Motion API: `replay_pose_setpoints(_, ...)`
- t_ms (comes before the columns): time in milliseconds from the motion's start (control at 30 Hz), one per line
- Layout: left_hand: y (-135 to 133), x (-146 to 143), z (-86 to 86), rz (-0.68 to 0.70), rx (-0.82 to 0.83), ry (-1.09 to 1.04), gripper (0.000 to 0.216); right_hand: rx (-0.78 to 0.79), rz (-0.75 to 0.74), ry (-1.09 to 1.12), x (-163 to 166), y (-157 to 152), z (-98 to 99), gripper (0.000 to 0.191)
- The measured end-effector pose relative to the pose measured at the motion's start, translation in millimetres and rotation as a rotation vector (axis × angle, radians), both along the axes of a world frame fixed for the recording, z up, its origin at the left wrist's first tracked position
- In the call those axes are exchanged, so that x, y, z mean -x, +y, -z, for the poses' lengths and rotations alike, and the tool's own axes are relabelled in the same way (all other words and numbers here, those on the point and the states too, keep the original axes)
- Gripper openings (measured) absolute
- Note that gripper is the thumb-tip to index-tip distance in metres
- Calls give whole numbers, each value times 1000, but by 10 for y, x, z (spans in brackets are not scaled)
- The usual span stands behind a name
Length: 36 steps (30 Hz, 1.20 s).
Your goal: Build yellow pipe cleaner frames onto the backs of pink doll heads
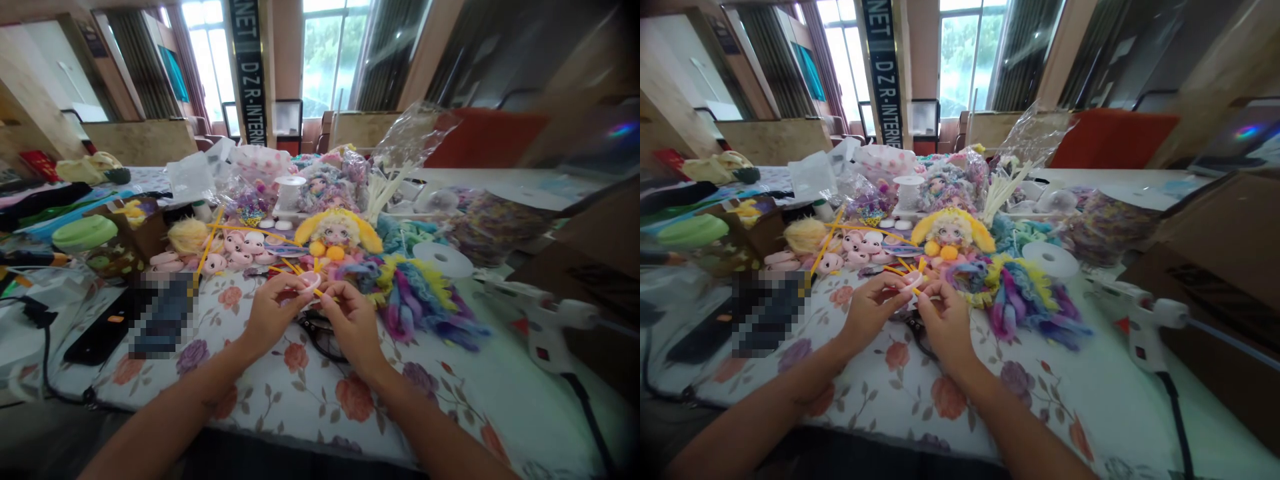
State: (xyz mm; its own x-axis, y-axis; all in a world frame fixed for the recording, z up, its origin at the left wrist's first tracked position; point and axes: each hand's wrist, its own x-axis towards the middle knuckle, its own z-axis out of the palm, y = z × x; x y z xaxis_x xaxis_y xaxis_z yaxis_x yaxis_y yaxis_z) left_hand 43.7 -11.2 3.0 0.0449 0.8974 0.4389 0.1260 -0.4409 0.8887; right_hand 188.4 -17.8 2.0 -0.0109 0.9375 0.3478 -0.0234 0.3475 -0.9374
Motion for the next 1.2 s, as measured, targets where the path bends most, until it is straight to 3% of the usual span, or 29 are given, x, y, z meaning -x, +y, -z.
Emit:
replay_pose_setpoints(367,0,-7,19,-39,-75,83,14,74,4,-17,3,-7,-38,16)
replay_pose_setpoints(633,-15,-50,69,-210,-413,219,3,26,49,-28,34,-26,26,14)
replay_pose_setpoints(733,-21,-59,93,-260,-516,262,3,77,51,-31,49,-36,24,14)
replay_pose_setpoints(967,-39,-32,85,-336,-646,357,14,205,-2,88,67,-71,-68,20)
replay_pose_setpoints(1200,-60,-35,86,-364,-679,436,16,115,64,46,65,-93,-54,15)
